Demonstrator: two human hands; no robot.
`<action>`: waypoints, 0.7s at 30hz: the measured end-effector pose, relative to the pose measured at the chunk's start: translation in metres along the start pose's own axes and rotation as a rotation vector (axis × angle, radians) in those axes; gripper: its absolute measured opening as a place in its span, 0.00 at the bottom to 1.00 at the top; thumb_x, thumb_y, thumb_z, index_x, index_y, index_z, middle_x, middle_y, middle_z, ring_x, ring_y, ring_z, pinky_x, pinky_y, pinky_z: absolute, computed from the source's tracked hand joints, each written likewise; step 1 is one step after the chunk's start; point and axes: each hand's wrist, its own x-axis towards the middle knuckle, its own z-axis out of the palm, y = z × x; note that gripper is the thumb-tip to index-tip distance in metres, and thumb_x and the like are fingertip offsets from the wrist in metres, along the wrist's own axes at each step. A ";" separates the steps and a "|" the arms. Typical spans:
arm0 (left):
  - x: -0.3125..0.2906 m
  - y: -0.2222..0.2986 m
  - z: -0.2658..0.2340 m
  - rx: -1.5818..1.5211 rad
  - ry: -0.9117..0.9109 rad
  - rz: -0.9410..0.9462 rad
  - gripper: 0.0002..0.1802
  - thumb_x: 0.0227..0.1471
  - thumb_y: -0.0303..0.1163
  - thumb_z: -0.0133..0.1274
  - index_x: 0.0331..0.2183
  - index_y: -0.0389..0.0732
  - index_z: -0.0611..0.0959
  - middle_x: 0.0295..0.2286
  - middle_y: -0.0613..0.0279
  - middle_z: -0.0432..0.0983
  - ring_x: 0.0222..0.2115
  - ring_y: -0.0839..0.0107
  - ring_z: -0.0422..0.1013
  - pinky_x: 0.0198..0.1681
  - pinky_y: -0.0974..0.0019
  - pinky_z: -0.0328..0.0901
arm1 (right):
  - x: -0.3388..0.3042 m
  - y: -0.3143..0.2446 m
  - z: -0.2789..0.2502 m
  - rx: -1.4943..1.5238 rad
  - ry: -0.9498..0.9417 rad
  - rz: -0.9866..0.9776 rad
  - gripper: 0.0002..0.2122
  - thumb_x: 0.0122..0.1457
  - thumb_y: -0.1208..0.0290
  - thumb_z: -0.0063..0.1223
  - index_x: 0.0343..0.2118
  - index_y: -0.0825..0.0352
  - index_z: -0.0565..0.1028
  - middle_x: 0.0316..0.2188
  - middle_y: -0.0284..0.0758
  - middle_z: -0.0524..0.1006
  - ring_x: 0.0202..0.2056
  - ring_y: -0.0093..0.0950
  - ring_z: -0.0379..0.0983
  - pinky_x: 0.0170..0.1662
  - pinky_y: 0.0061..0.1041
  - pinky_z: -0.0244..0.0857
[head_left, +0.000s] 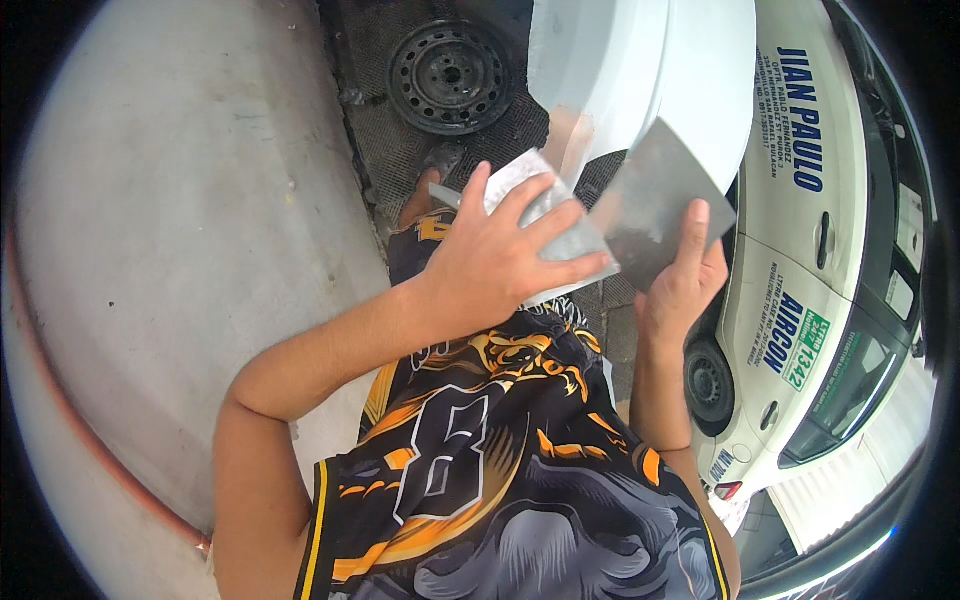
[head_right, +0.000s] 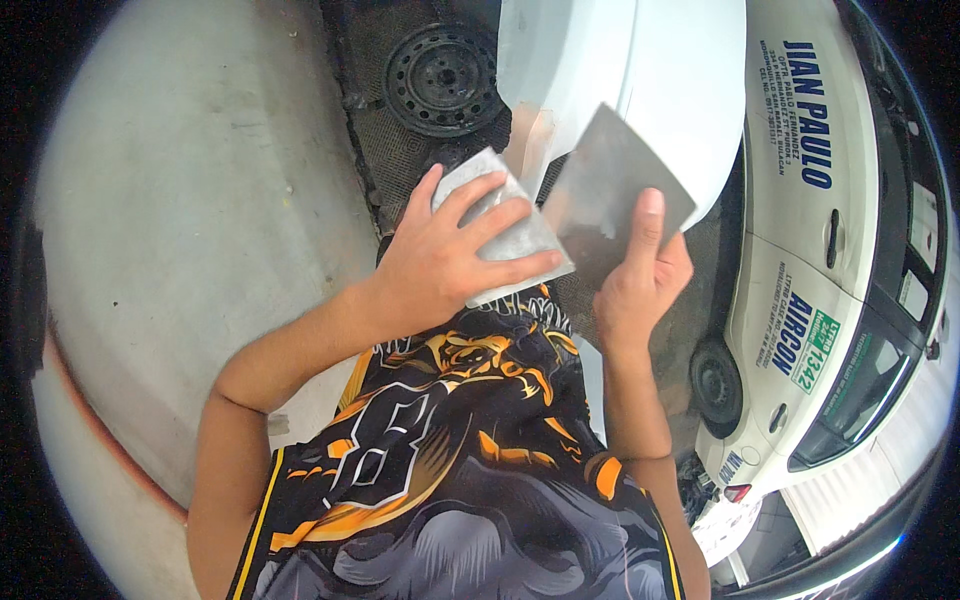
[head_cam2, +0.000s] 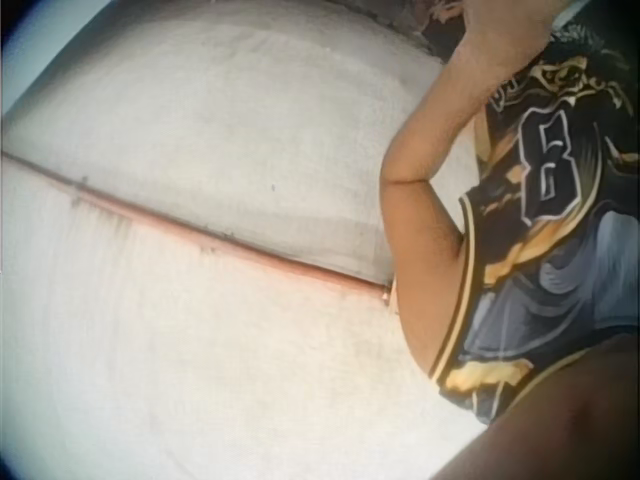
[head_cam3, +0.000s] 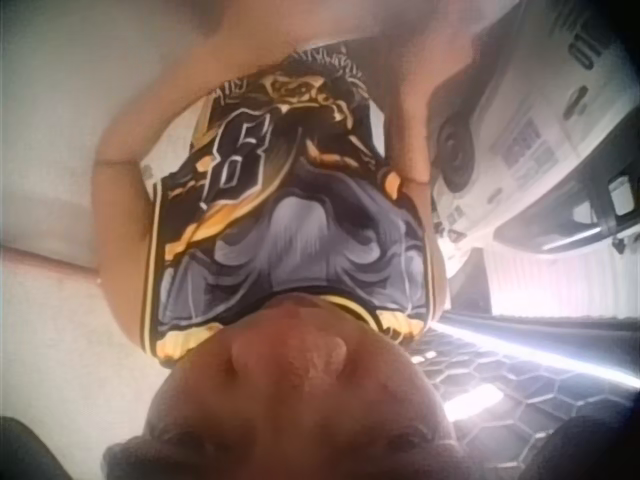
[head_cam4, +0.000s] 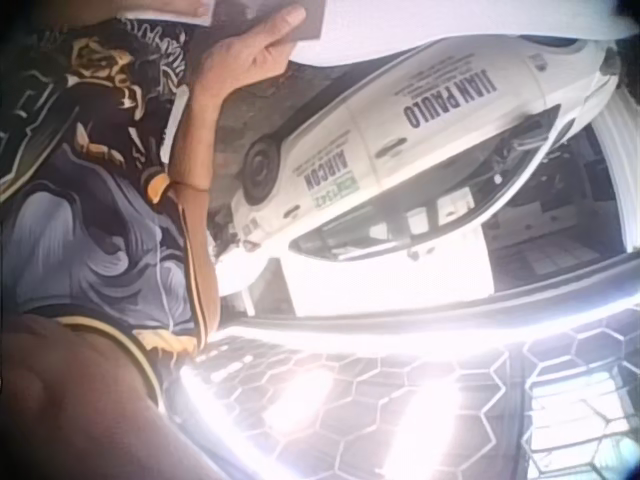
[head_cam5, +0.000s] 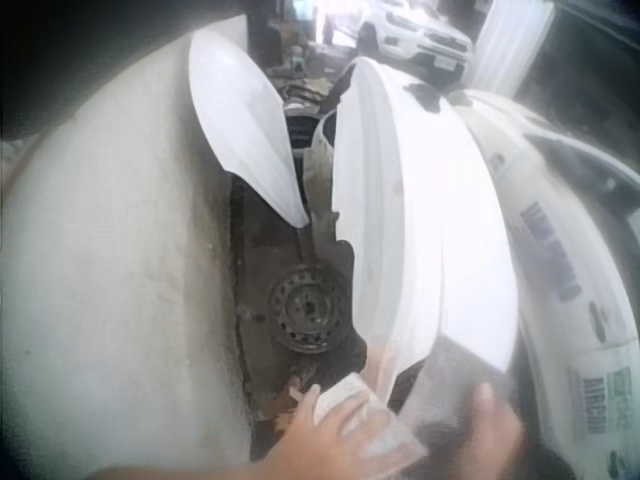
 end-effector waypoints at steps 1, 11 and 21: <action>-0.003 0.000 0.000 0.064 -0.069 -0.011 0.26 0.56 0.35 0.52 0.55 0.71 0.81 0.53 0.60 0.72 0.58 0.52 0.64 0.56 0.27 0.59 | 0.003 -0.005 -0.002 0.044 0.074 -0.015 0.20 0.73 0.58 0.50 0.47 0.75 0.78 0.40 0.35 0.81 0.39 0.21 0.76 0.43 0.23 0.70; -0.001 0.025 0.006 -0.332 0.200 0.089 0.29 0.55 0.38 0.57 0.59 0.70 0.78 0.58 0.53 0.66 0.61 0.45 0.64 0.55 0.33 0.65 | -0.002 0.009 -0.009 0.645 -0.098 0.843 0.22 0.64 0.67 0.59 0.58 0.72 0.72 0.50 0.42 0.79 0.48 0.33 0.78 0.53 0.33 0.73; -0.020 -0.029 -0.006 0.003 0.031 -0.016 0.29 0.54 0.37 0.57 0.57 0.72 0.80 0.56 0.61 0.70 0.61 0.50 0.64 0.58 0.25 0.57 | 0.001 0.026 -0.018 0.322 -0.160 0.442 0.20 0.62 0.72 0.63 0.54 0.78 0.73 0.47 0.44 0.80 0.44 0.29 0.80 0.50 0.29 0.74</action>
